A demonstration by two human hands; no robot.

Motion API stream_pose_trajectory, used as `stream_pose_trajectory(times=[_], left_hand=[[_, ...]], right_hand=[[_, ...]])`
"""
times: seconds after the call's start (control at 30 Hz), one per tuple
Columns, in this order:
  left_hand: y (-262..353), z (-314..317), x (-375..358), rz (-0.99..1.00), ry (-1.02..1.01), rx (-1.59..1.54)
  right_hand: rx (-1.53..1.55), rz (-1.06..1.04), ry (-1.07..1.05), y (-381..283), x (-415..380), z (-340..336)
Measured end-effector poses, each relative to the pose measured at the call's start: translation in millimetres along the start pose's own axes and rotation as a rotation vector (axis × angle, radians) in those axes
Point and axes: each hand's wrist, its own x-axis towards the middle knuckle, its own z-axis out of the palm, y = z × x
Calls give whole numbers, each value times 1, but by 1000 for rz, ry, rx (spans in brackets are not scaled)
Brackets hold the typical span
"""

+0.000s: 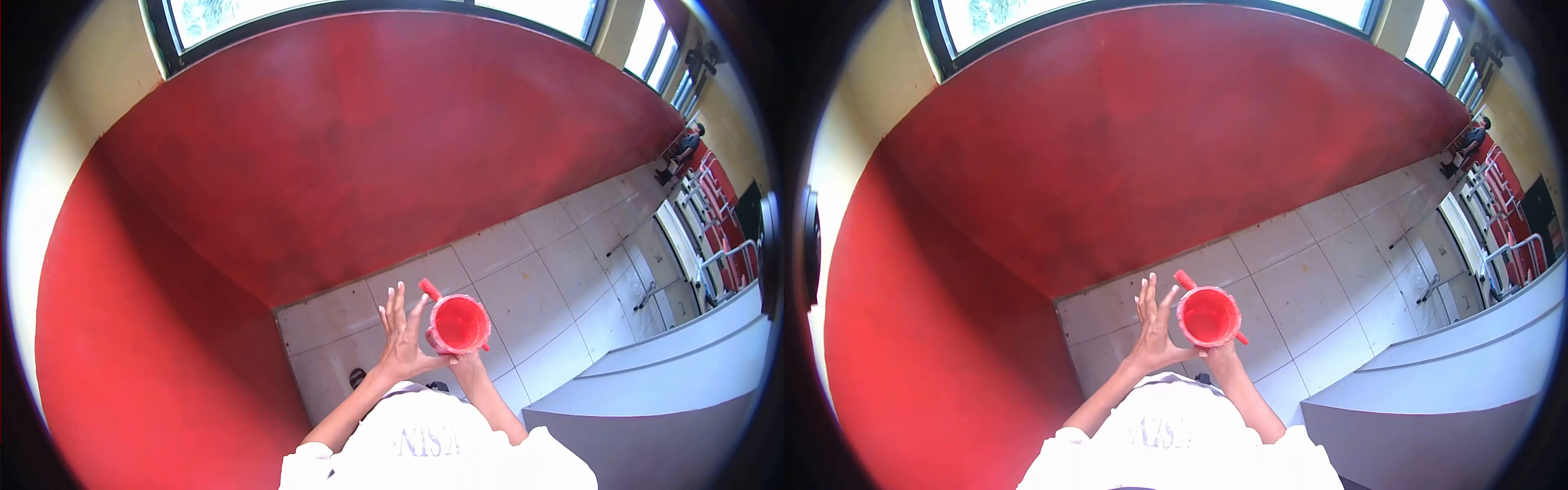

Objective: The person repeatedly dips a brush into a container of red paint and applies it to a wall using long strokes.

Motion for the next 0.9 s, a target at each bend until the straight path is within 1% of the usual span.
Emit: stream_pose_trajectory(times=[0.03,0.07,0.13,0.17,0.23,0.33,0.37,0.47,0.5,0.6,0.7,0.8,0.9], left_hand=[[7,-2,-1,34,53,-40],[16,-6,-1,-17,50,-377],[30,-19,3,-112,89,-1039],[37,-32,7,-139,96,-1270],[58,-53,5,-152,116,-1727],[71,-50,1,-161,205,-1723],[73,-45,-1,-109,216,-1832],[68,-32,2,-17,165,-1793],[71,-31,3,-6,161,-1806],[82,-25,0,16,110,-1773],[92,-22,10,-49,138,-1782],[99,-14,11,-61,89,-1740],[111,-15,35,-21,-32,-1322]], right_hand=[[33,-19,15,-12,-5,-5],[65,-30,40,-21,-15,-11],[-48,-117,50,-37,-37,-16],[-103,-158,47,-44,-39,-18],[-68,-137,87,-60,-48,-36],[4,-124,198,-81,-54,-68],[32,-122,245,-86,-56,-77],[30,-129,229,-96,-60,-84],[93,-118,237,-98,-63,-84],[144,-110,232,-100,-80,-91],[170,-103,215,-101,-82,-97],[194,-139,219,-101,-98,-106],[261,-141,291,-105,-103,-122]])
